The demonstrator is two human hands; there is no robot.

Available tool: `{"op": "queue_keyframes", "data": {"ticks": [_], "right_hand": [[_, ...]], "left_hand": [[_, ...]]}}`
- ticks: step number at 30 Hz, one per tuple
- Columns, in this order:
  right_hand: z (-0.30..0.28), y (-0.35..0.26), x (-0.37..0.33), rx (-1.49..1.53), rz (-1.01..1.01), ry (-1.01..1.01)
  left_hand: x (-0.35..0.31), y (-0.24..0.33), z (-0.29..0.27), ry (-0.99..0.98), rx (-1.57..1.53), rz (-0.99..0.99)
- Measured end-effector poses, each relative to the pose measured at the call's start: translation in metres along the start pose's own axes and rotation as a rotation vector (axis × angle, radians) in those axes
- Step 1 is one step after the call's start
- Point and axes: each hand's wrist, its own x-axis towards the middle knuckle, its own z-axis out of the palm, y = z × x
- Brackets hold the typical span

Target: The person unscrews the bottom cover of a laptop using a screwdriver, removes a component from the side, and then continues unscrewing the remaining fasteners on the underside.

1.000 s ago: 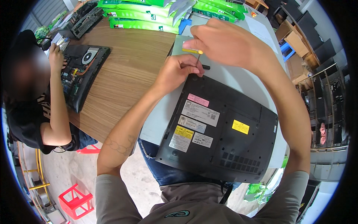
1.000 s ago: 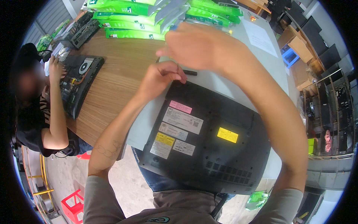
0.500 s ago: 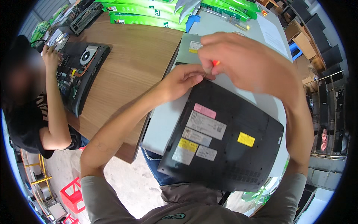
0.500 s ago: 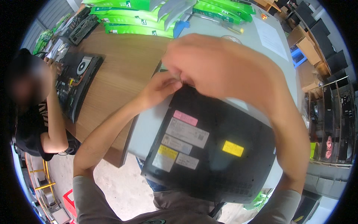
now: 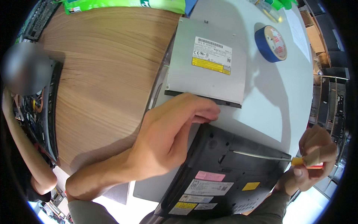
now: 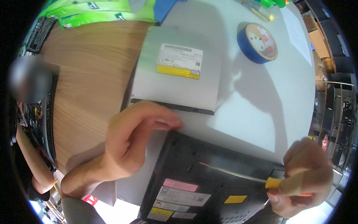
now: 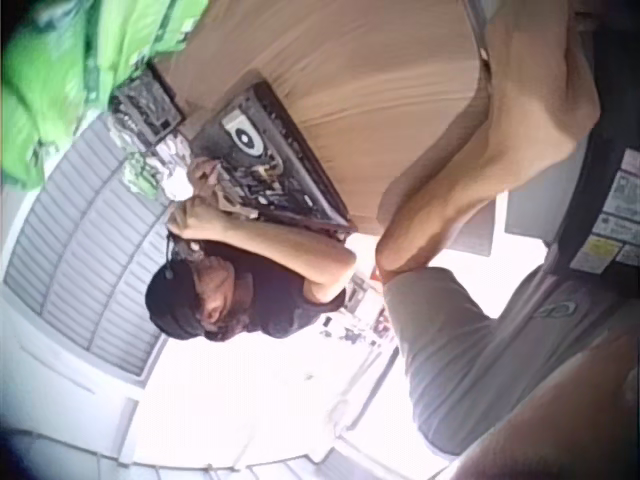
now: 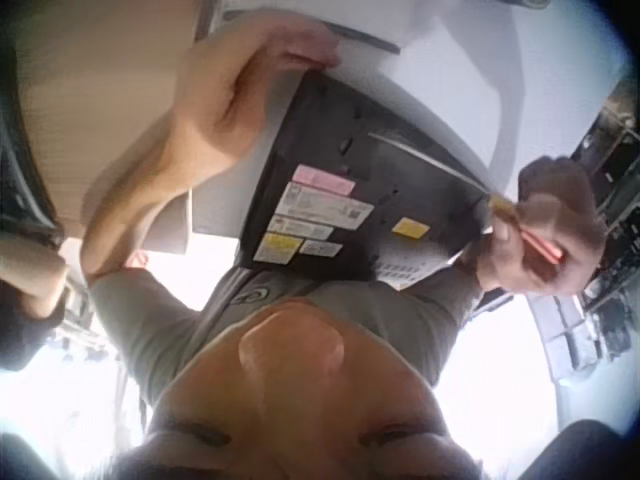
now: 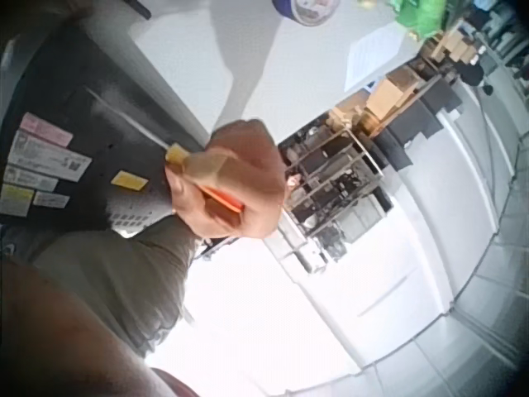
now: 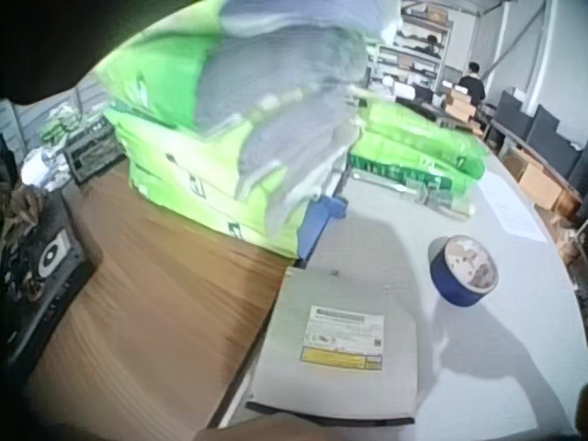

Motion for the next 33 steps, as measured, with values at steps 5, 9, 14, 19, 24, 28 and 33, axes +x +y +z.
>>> {"op": "queue_keyframes", "data": {"ticks": [5,9,14,19,24,28,33], "right_hand": [[0.005,0.018,-0.012,0.047,0.093,0.081],[0.025,0.024,-0.022,-0.027,0.186,0.359],[0.045,0.035,-0.031,-0.035,0.242,0.514],[0.044,0.027,-0.024,-0.026,0.236,0.492],[0.036,0.026,-0.010,0.098,0.062,0.259],[0.053,-0.010,-0.001,-0.109,0.150,0.323],[0.051,-0.057,0.045,-0.451,0.196,0.161]], "left_hand": [[0.004,0.001,-0.001,-0.007,-0.021,-0.009],[0.005,0.003,-0.005,-0.035,0.016,0.010],[0.006,0.003,-0.009,-0.081,0.079,0.044],[0.007,0.002,-0.007,-0.054,0.057,0.039],[0.005,0.002,-0.005,-0.069,0.029,0.028],[0.004,0.000,-0.005,-0.059,0.011,0.038],[0.005,-0.003,-0.005,-0.052,0.011,0.044]]}}
